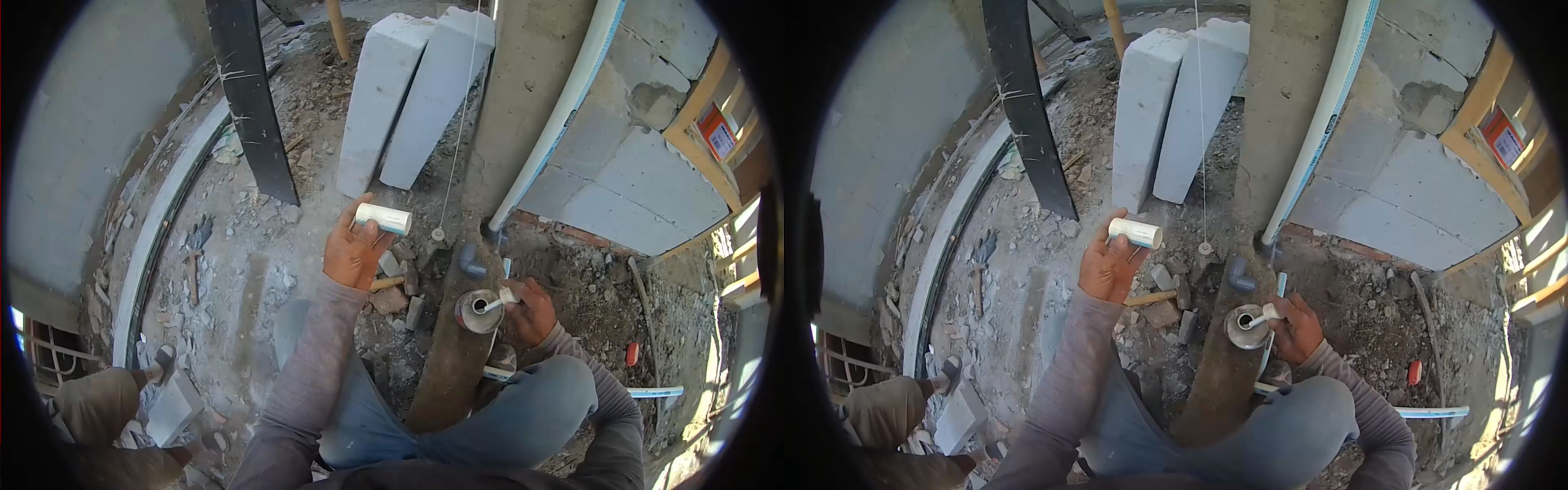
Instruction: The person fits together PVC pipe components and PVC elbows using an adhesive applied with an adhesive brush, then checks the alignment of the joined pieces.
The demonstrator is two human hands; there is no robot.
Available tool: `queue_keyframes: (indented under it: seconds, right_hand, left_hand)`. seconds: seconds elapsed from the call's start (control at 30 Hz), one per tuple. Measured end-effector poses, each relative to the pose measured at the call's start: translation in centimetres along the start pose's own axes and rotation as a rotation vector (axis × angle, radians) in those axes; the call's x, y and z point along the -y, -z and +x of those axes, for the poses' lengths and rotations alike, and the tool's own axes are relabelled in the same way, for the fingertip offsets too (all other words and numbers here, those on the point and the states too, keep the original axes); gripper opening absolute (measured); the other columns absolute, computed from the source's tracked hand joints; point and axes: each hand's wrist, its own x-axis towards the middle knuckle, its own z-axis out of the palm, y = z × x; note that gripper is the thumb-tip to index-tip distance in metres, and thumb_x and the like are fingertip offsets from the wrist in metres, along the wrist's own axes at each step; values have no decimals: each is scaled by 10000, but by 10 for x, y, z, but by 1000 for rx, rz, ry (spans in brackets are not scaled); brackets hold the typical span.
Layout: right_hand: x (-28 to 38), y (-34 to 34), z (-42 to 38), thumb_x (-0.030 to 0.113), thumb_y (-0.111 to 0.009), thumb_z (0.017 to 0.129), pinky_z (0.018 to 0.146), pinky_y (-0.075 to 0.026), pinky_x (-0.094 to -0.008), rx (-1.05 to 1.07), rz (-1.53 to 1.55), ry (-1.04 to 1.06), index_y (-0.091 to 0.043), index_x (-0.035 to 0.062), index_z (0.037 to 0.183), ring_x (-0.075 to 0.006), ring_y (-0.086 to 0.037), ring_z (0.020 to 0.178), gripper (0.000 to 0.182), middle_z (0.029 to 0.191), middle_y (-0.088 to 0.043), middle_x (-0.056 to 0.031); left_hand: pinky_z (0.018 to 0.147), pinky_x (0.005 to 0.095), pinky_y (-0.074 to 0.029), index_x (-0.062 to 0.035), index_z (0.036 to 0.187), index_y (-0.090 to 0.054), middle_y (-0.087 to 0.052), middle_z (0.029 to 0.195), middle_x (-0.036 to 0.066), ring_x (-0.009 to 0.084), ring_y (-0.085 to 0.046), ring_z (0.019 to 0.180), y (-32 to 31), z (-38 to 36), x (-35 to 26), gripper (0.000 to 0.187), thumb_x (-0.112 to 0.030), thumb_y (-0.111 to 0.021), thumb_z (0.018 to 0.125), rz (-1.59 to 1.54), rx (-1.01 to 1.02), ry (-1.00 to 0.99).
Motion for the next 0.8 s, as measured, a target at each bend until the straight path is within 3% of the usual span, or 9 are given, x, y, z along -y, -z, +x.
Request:
queue_keyframes:
  seconds: [0.07,0.1,0.13,0.17,0.23,0.37,0.53,0.8]
  right_hand:
    - [-6,12,-3,59,-681,907,850,-537,-416,-1,83,-85,-639,34,1329,-351,-659,958,424,1052,-629,-179]
    - [-15,16,-5,74,-677,931,861,-540,-392,-15,180,-92,-637,24,1335,-294,-663,973,409,1067,-646,-149]
    - [-20,20,-6,89,-672,954,873,-544,-368,-25,277,-96,-634,14,1341,-237,-667,989,396,1082,-663,-119]
    - [-17,27,-6,89,-672,954,873,-544,-368,-30,266,-104,-634,14,1341,-237,-667,989,396,1082,-663,-119]
    - [3,45,1,136,-668,996,902,-554,-337,44,647,-309,-618,2,1367,-167,-650,1021,398,1145,-662,-78]
    - [49,75,34,165,-665,1021,910,-562,-321,62,693,-189,-592,-8,1398,-161,-654,1022,421,1164,-657,-81]
    - [105,90,78,139,-676,1023,955,-564,-355,-37,668,143,-565,-39,1404,-180,-655,1074,435,1162,-659,-95]
    - [107,74,92,125,-694,1013,962,-554,-323,-73,552,126,-573,-24,1396,-153,-646,1077,429,1151,-658,-91]
  left_hand:
    - [1080,424,-516,-39,1399,-539,-630,1307,87,235,-624,1225,-12,0,3,459,-115,-727,987,211,34,-136]
    - [989,361,-549,-6,1331,-575,-654,1223,79,209,-638,1154,-18,1,5,403,-71,-741,970,278,17,-176]
    - [989,361,-549,-6,1331,-575,-654,1223,79,209,-638,1154,-18,3,7,403,-71,-741,970,269,26,-170]
    - [977,353,-549,-2,1317,-580,-663,1211,89,205,-642,1140,-17,5,9,403,-75,-754,961,374,62,-224]
    - [965,344,-549,2,1302,-585,-672,1200,99,202,-646,1126,-18,5,11,403,-80,-767,952,469,96,-272]
    - [966,342,-541,4,1261,-599,-687,1185,117,197,-662,1103,-34,-1,5,370,-69,-773,943,565,184,-275]
    - [970,344,-539,10,1234,-603,-693,1173,120,197,-667,1117,-43,-5,9,355,-45,-776,930,600,262,-293]
    - [983,371,-548,13,1234,-606,-693,1174,121,216,-667,1136,-47,-11,4,375,-23,-791,910,538,301,-257]
